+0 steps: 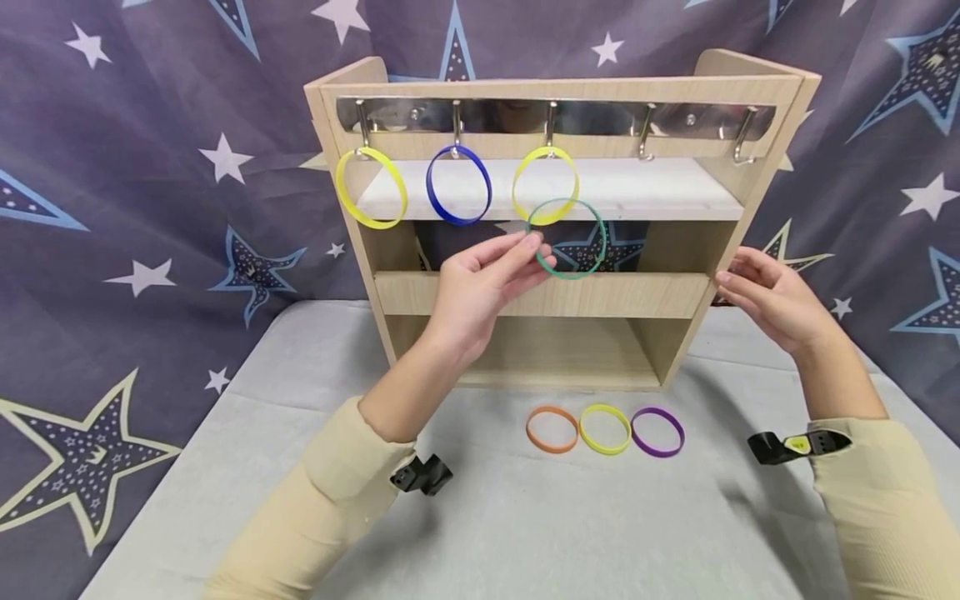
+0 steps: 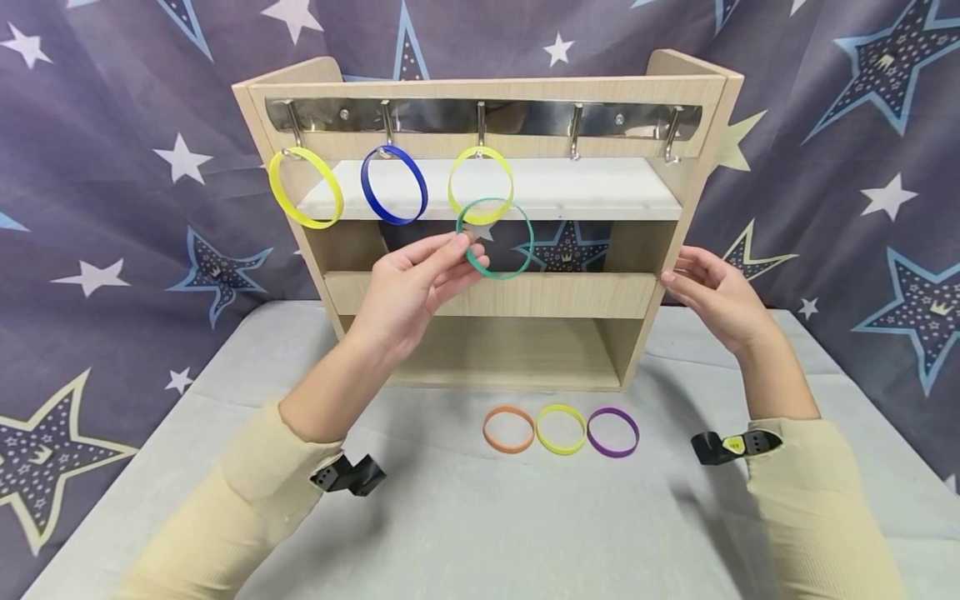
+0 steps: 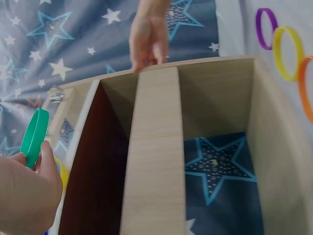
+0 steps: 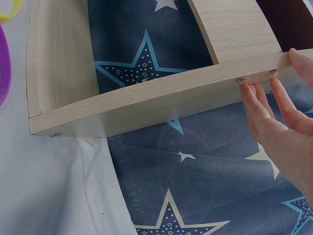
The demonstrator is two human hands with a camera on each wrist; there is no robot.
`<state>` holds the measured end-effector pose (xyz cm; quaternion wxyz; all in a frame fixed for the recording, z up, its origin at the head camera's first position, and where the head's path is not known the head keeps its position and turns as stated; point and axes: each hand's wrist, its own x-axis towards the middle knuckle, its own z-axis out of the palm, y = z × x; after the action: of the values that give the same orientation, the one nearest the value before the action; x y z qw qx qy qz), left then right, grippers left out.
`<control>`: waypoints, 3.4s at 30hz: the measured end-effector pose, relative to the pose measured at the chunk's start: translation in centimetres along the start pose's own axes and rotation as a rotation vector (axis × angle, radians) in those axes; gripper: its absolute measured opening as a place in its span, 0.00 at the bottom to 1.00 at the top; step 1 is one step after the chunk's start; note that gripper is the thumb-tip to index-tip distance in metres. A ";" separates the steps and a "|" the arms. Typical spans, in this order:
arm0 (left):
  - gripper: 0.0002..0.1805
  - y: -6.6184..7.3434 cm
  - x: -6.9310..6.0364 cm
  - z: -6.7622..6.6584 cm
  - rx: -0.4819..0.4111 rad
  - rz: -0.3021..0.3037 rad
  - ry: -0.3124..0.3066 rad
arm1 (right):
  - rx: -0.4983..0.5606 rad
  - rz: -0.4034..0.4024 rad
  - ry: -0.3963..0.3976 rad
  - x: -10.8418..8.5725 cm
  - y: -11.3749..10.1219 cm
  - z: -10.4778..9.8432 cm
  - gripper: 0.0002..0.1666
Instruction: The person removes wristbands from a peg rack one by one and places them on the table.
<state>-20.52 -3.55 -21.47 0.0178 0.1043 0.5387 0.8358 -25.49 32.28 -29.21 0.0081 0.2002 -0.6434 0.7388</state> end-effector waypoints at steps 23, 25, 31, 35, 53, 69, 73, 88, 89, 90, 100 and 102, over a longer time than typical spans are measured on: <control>0.17 -1.7 0.0 -3.2 0.104 -0.189 -0.005 | -0.006 0.010 -0.001 0.0 0.0 0.0 0.19; 0.17 -1.8 0.0 -3.4 0.112 -0.207 -0.012 | -0.007 0.009 -0.001 0.0 0.0 0.0 0.20; 0.18 -1.7 -0.1 -4.3 0.165 -0.252 -0.079 | -0.005 0.003 -0.007 0.1 -0.1 0.1 0.20; 0.20 -1.6 -0.1 -5.0 0.232 -0.271 -0.147 | -0.006 -0.004 -0.011 0.1 -0.1 0.1 0.20; 0.20 -3.9 0.1 -8.2 0.387 -0.374 -0.210 | -0.015 0.000 -0.004 -0.2 0.1 0.0 0.20; 0.20 -5.7 -0.5 -10.2 0.460 -0.463 -0.185 | -0.086 0.024 0.028 0.0 -0.3 0.0 0.19; 0.20 -6.7 -0.7 -11.0 0.486 -0.464 -0.183 | -0.053 0.025 0.022 0.0 -0.2 0.0 0.19; 0.17 -10.1 -1.5 -13.6 0.539 -0.556 -0.164 | -0.033 0.012 0.021 -0.1 -0.1 0.0 0.19; 0.17 -10.4 -1.5 -13.7 0.545 -0.564 -0.163 | -0.027 0.009 0.019 -0.1 -0.1 0.0 0.19; 0.17 -10.6 -1.5 -13.9 0.552 -0.571 -0.163 | -0.022 0.007 0.017 -0.1 -0.1 0.0 0.19; 0.15 -11.6 -2.0 -14.7 0.609 -0.587 -0.146 | -0.030 0.008 0.012 0.0 0.1 0.1 0.18; 0.15 -11.7 -2.1 -14.6 0.610 -0.581 -0.143 | -0.026 0.008 0.015 0.0 0.1 0.1 0.18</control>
<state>-22.30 -12.03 -38.14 0.2582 0.0062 0.7658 0.5889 -25.51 32.13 -29.26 0.0125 0.1920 -0.6538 0.7318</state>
